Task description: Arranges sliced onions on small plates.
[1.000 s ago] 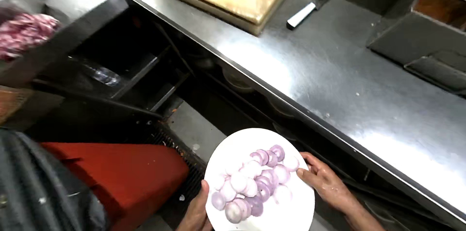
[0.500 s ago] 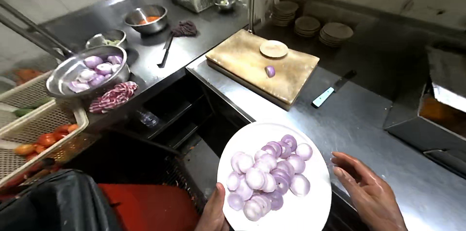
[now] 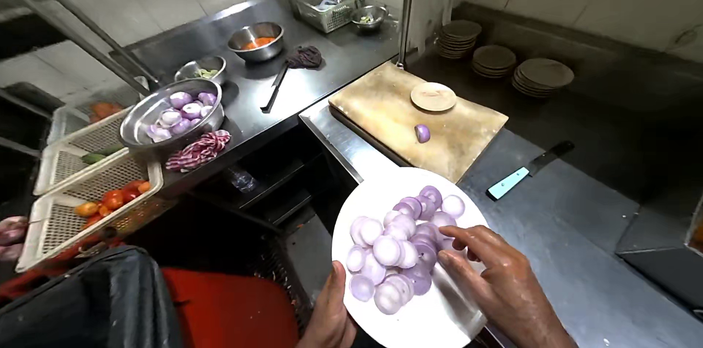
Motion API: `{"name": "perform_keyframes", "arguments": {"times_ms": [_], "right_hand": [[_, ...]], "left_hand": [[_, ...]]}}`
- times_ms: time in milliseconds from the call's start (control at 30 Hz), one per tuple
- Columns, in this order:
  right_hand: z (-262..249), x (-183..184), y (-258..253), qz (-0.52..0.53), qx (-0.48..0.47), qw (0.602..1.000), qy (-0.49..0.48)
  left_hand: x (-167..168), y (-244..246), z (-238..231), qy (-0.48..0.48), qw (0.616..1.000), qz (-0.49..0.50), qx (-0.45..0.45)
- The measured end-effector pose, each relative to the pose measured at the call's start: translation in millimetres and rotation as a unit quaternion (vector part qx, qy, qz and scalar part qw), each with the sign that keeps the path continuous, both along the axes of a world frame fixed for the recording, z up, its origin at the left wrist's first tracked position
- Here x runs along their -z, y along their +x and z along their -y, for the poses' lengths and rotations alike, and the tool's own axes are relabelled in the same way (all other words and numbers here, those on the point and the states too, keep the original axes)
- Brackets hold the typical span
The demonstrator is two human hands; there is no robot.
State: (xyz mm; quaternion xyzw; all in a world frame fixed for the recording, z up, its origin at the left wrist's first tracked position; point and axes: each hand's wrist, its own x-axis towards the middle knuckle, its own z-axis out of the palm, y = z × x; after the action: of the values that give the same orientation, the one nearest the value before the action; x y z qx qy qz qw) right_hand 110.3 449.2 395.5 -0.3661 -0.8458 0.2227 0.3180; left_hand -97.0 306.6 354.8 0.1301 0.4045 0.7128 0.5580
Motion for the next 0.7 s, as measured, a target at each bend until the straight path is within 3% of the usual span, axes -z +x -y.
{"name": "perform_keyframes", "arguments": {"times_ms": [133, 400, 700], "right_hand": [[0, -4, -36, 0.047, 0.006, 0.999, 0.016], [-17, 5, -133, 0.114, 0.119, 0.985, 0.059], [-18, 9, -202, 0.033, 0.096, 0.995, 0.021]], "left_hand": [[4, -13, -20, 0.005, 1.000, -0.010, 0.003], [11, -82, -65, 0.011, 0.997, 0.003, 0.070], [13, -165, -101, 0.021, 0.990, 0.036, 0.134]]}}
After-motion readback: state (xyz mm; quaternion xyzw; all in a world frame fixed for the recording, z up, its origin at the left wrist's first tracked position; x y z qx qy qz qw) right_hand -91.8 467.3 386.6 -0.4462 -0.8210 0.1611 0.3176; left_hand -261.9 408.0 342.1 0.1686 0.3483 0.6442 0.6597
